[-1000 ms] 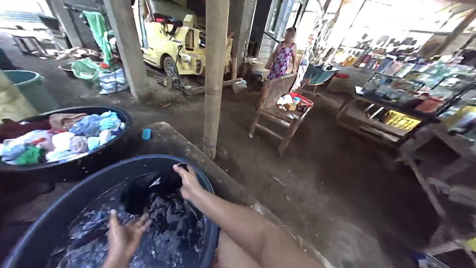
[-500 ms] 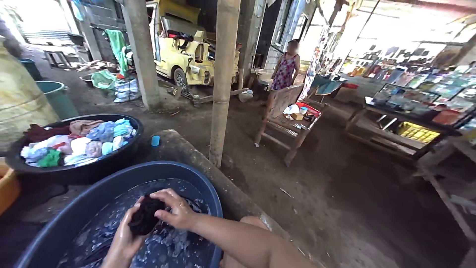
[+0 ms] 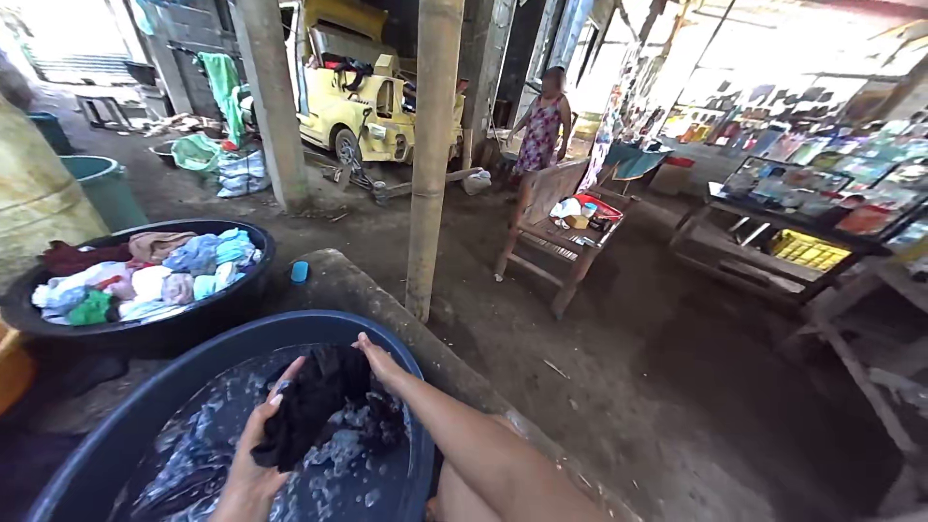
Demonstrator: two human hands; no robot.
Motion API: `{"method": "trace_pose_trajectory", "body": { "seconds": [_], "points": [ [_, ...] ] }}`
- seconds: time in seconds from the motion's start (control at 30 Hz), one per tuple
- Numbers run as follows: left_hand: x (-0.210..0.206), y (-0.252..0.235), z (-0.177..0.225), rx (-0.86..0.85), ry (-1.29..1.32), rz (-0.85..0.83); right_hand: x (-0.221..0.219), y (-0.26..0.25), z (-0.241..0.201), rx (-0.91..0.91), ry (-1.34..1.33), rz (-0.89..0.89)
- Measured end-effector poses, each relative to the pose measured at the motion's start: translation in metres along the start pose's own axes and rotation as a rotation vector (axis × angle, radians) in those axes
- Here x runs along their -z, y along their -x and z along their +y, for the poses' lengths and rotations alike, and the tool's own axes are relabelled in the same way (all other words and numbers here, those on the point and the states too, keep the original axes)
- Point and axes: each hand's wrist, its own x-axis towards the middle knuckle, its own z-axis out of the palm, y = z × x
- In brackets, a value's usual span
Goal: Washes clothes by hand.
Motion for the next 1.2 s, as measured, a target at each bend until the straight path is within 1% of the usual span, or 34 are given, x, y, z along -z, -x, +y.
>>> {"method": "trace_pose_trajectory", "body": {
  "seconds": [0.07, 0.1, 0.17, 0.23, 0.3, 0.37, 0.43, 0.47, 0.53, 0.6, 0.67, 0.8, 0.93, 1.0, 1.1, 1.2],
  "points": [
    [0.0, -0.006, 0.002, -0.057, 0.043, 0.005, -0.004, 0.007, -0.002, -0.019, -0.078, -0.037],
    [0.001, -0.008, 0.002, -0.083, 0.068, 0.001, -0.008, 0.01, -0.002, -0.033, -0.166, -0.058],
    [0.003, -0.011, 0.003, -0.125, 0.106, -0.006, -0.017, 0.014, -0.002, -0.054, -0.438, -0.135],
    [0.006, -0.013, 0.004, -0.152, 0.095, -0.008, -0.023, 0.015, -0.003, -0.023, -0.617, -0.198],
    [0.009, -0.011, 0.008, -0.148, -0.012, 0.003, -0.025, 0.014, -0.004, 0.002, -0.693, -0.207],
    [0.01, -0.008, 0.014, -0.077, -0.264, 0.026, -0.025, 0.015, -0.007, -0.018, -0.734, -0.143],
    [0.006, -0.007, 0.013, 0.011, -0.51, 0.05, -0.025, 0.016, -0.01, -0.057, -0.751, -0.072],
    [0.003, -0.007, 0.01, 0.035, -0.587, 0.058, -0.025, 0.016, -0.01, -0.081, -0.755, -0.05],
    [-0.001, -0.006, 0.002, 0.066, -0.698, 0.083, -0.028, 0.016, -0.01, -0.129, -0.728, 0.027],
    [-0.003, -0.004, -0.003, 0.104, -0.742, 0.119, -0.033, 0.018, -0.01, -0.19, -0.696, 0.071],
    [-0.004, -0.004, -0.006, 0.146, -0.722, 0.176, -0.037, 0.019, -0.01, -0.206, -0.682, 0.074],
    [-0.003, 0.0, -0.01, 0.211, -0.678, 0.263, -0.045, 0.024, -0.013, -0.181, -0.632, 0.041],
    [0.004, 0.005, -0.019, 0.37, -0.636, 0.352, -0.056, 0.023, 0.003, -0.288, -0.591, 0.041],
    [0.012, 0.009, -0.023, 0.448, -0.594, 0.349, -0.063, 0.023, 0.012, -0.327, -0.57, 0.054],
    [0.024, 0.016, -0.034, 0.494, -0.559, 0.349, -0.073, 0.022, 0.029, -0.349, -0.521, 0.047],
    [0.031, 0.023, -0.046, 0.501, -0.541, 0.401, -0.077, 0.024, 0.031, -0.378, -0.396, 0.009]
  ]
}}
